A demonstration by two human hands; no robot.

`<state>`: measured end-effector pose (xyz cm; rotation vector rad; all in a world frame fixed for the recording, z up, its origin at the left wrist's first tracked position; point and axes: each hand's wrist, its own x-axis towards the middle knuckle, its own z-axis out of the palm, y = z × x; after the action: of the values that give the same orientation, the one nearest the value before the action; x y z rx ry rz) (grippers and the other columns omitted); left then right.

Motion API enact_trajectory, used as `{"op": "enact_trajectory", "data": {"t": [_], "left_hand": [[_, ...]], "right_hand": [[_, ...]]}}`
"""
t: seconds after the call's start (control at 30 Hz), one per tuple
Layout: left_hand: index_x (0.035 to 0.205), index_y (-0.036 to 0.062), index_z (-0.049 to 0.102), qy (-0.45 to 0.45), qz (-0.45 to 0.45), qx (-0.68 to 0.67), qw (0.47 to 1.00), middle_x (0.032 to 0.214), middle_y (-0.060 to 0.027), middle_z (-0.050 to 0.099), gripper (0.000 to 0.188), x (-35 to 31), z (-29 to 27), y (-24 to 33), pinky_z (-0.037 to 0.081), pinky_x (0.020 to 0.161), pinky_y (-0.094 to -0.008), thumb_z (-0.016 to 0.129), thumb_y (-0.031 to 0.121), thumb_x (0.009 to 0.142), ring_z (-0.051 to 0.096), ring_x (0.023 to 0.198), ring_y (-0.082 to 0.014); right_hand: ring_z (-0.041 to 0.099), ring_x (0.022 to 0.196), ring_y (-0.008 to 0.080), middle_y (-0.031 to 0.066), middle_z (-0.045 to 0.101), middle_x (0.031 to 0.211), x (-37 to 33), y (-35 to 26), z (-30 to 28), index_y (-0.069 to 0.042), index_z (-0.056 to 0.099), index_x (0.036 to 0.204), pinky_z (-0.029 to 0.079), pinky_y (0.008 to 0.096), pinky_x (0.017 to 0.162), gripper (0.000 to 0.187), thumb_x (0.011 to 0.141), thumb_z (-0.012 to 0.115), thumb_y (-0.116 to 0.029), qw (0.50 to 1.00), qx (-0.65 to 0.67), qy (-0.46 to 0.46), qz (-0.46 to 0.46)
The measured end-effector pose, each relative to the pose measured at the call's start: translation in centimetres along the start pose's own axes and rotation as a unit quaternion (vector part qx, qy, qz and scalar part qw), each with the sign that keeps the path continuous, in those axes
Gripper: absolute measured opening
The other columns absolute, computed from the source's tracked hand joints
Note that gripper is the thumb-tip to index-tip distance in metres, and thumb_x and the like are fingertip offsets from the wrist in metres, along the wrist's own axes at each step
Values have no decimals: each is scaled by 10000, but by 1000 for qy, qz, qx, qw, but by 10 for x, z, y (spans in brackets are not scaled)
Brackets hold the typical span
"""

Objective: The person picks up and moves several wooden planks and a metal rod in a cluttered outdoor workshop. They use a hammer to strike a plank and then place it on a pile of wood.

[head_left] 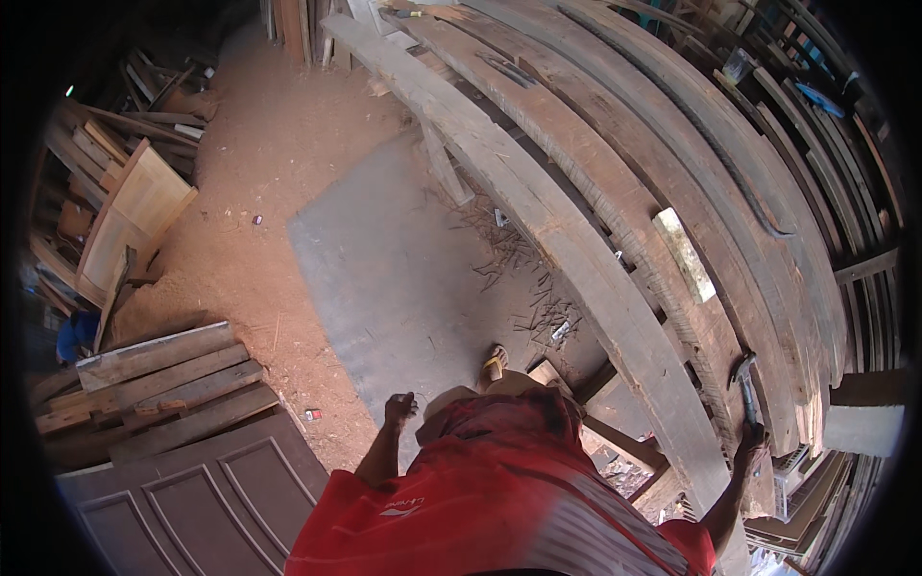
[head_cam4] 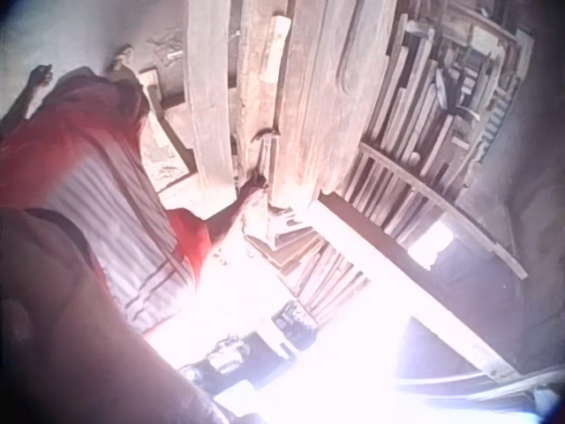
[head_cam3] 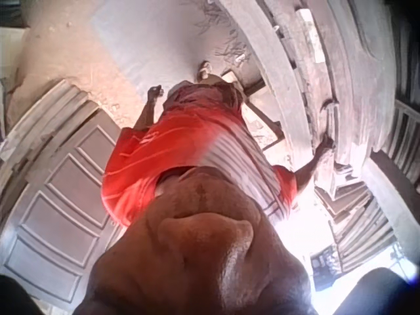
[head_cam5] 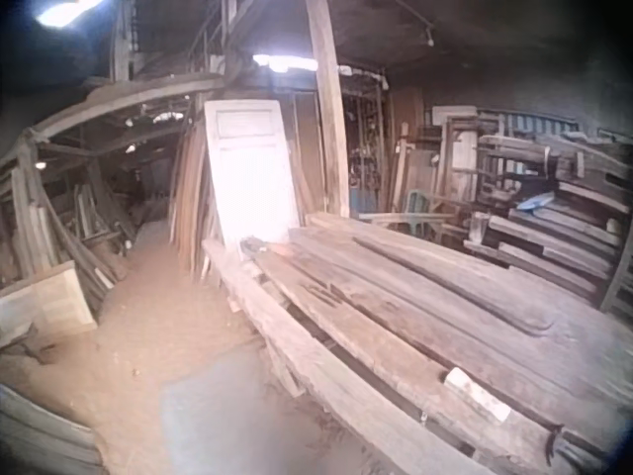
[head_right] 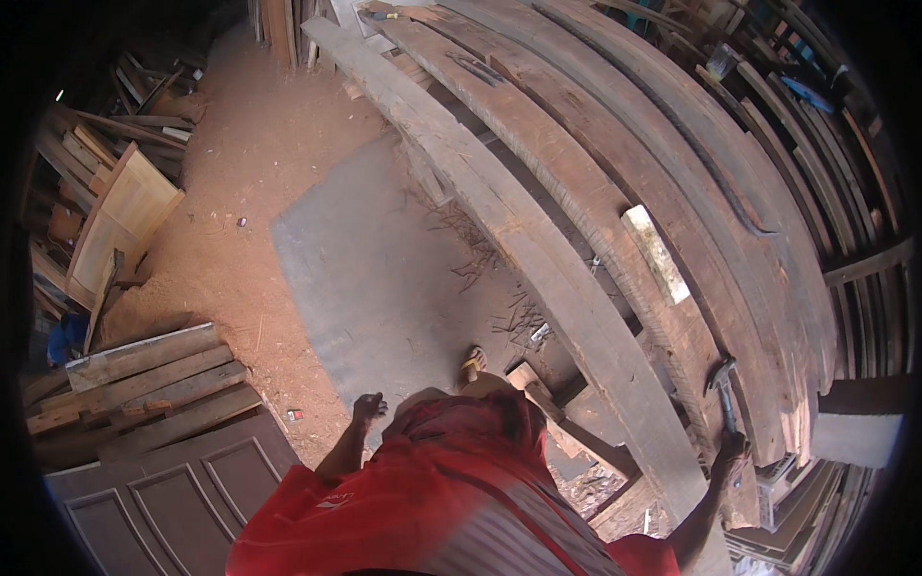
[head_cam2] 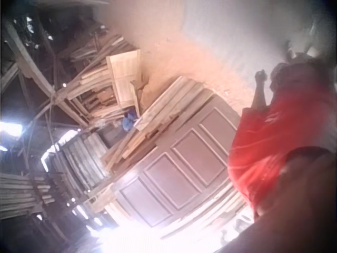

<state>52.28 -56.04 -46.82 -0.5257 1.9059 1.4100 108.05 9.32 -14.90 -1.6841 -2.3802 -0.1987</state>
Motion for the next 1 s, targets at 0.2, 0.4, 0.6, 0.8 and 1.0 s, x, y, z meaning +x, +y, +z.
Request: {"op": "enact_trajectory", "data": {"t": [0.2,0.4,0.6,0.8,1.0], "left_hand": [[947,25,620,-42,33,-10,999,788,-62,653,306,74,33,162,515,564,-309,676,323,991,629,644,-154],[1278,-37,555,-106,-16,70,992,1145,-193,685,529,125,72,278,585,854,-405,634,408,1004,700,985,-265],[1499,-60,359,-182,29,-113,976,1448,-252,532,833,168,147,440,445,1122,-437,596,556,991,557,1315,-325],[1526,-61,312,-243,17,-330,912,1523,-244,455,940,257,203,569,356,1190,-466,571,644,961,455,1409,-333],[1479,94,477,-302,-69,-365,878,1533,-124,486,784,306,239,577,338,1199,-540,578,642,927,437,1431,-317]], "right_hand": [[576,796,487,255,586,812,-20,-59,-30,1,594,870,418,570,663,402,970,679,-379,999,-12,-11,39],[580,634,442,244,584,708,-29,-181,-43,31,595,818,409,551,574,601,968,630,-551,988,-26,-11,154],[417,540,259,128,417,554,-45,-348,-25,67,572,739,342,448,502,742,950,633,-642,938,208,130,244],[381,514,126,-1,428,582,-5,-551,8,-42,557,734,294,361,473,573,937,709,-556,850,430,17,304],[444,499,121,2,452,560,46,-663,-11,-48,513,711,353,341,467,564,940,718,-520,888,386,-106,225]]}}
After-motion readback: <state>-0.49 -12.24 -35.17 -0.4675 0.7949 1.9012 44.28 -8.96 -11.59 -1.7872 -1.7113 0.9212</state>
